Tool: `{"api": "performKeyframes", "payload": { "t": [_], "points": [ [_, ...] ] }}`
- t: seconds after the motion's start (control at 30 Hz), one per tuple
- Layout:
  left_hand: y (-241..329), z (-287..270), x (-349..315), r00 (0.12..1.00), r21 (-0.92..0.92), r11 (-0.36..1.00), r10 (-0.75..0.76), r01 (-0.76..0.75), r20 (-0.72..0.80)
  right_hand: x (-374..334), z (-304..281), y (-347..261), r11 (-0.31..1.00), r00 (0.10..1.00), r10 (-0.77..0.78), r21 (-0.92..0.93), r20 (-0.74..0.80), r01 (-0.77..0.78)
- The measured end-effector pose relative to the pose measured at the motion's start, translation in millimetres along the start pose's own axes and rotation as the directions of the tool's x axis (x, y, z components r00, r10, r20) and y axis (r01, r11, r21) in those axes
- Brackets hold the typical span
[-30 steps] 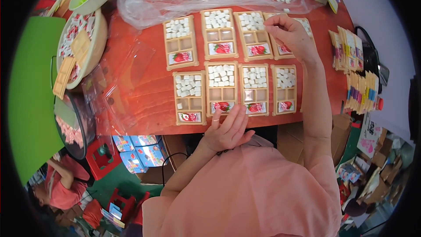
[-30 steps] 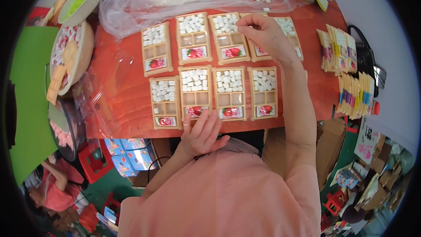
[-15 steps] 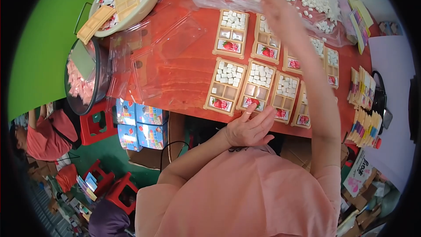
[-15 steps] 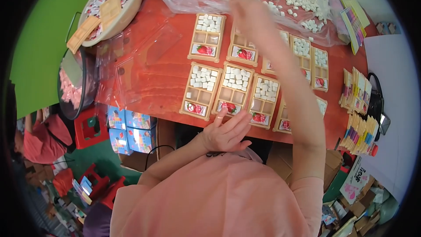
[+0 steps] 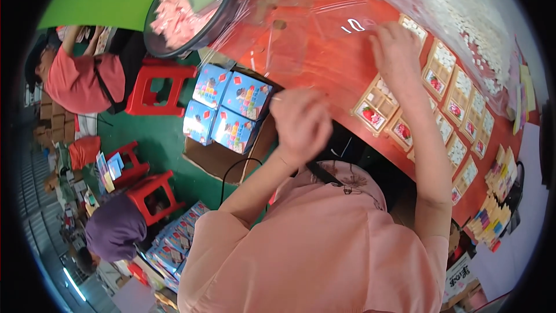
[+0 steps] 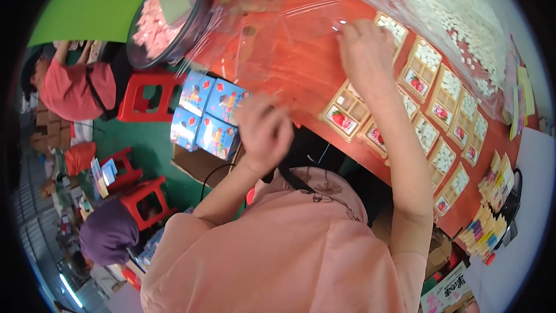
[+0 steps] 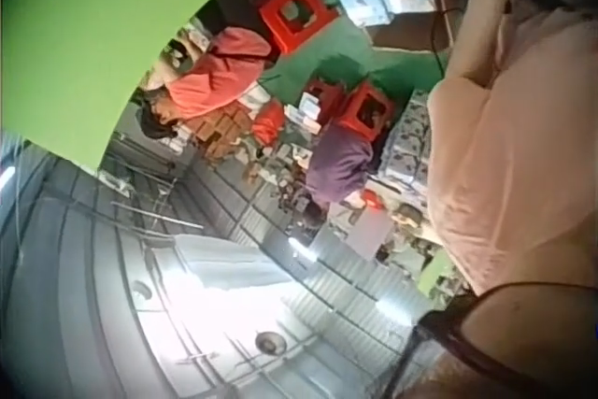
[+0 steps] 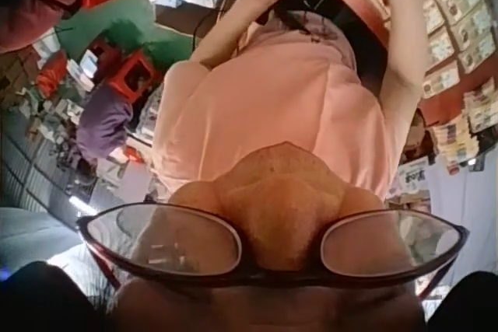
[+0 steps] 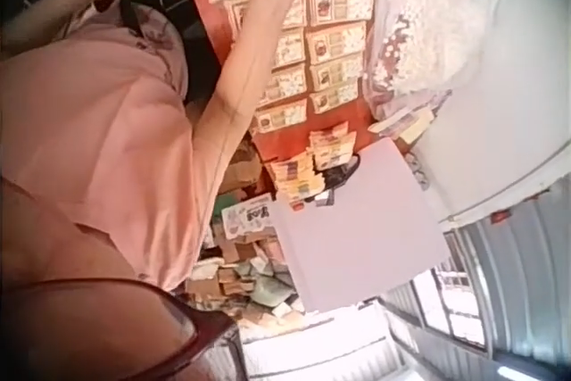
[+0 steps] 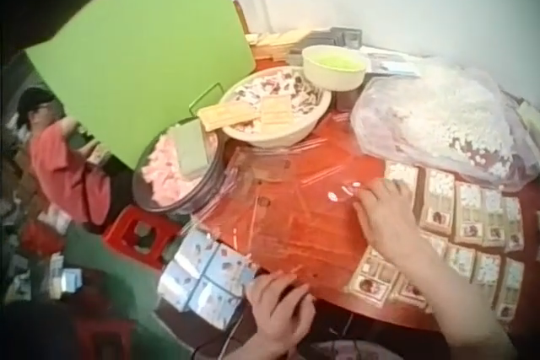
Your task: Packaging small decorative items and white foam pieces into wooden trays.
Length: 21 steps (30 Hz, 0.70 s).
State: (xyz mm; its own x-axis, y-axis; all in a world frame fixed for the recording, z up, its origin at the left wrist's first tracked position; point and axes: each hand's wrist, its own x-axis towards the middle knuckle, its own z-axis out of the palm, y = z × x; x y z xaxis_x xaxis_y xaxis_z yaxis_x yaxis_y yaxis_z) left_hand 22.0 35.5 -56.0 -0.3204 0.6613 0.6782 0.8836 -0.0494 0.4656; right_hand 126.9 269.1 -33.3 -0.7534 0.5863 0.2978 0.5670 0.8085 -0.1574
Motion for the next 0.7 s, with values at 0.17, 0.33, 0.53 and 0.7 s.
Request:
{"api": "performKeyframes", "payload": {
  "t": [0.17, 0.33, 0.53, 0.7],
  "points": [
    [-70, -23, -25, 0.932, 0.214, 0.923, -0.267, 0.321, -0.247, -17, 18, -107, 0.893, 0.953, -0.299, 0.337, -0.047, 0.297],
    [-112, -39, -4, 0.034, -0.788, 0.198, -0.975, 0.583, -0.219, -26, 40, -168, 0.871, 0.938, -0.343, 0.358, -0.049, 0.337],
    [-155, -65, -7, 0.112, -0.859, 0.032, -0.993, 0.511, 0.030, -8, 63, -202, 0.890, 0.914, -0.402, 0.210, -0.059, 0.406],
    [-141, -65, -2, 0.192, -0.909, -0.041, -0.972, 0.416, 0.132, -1, 65, -199, 0.894, 0.931, -0.339, 0.262, -0.137, 0.364]
  ]
}}
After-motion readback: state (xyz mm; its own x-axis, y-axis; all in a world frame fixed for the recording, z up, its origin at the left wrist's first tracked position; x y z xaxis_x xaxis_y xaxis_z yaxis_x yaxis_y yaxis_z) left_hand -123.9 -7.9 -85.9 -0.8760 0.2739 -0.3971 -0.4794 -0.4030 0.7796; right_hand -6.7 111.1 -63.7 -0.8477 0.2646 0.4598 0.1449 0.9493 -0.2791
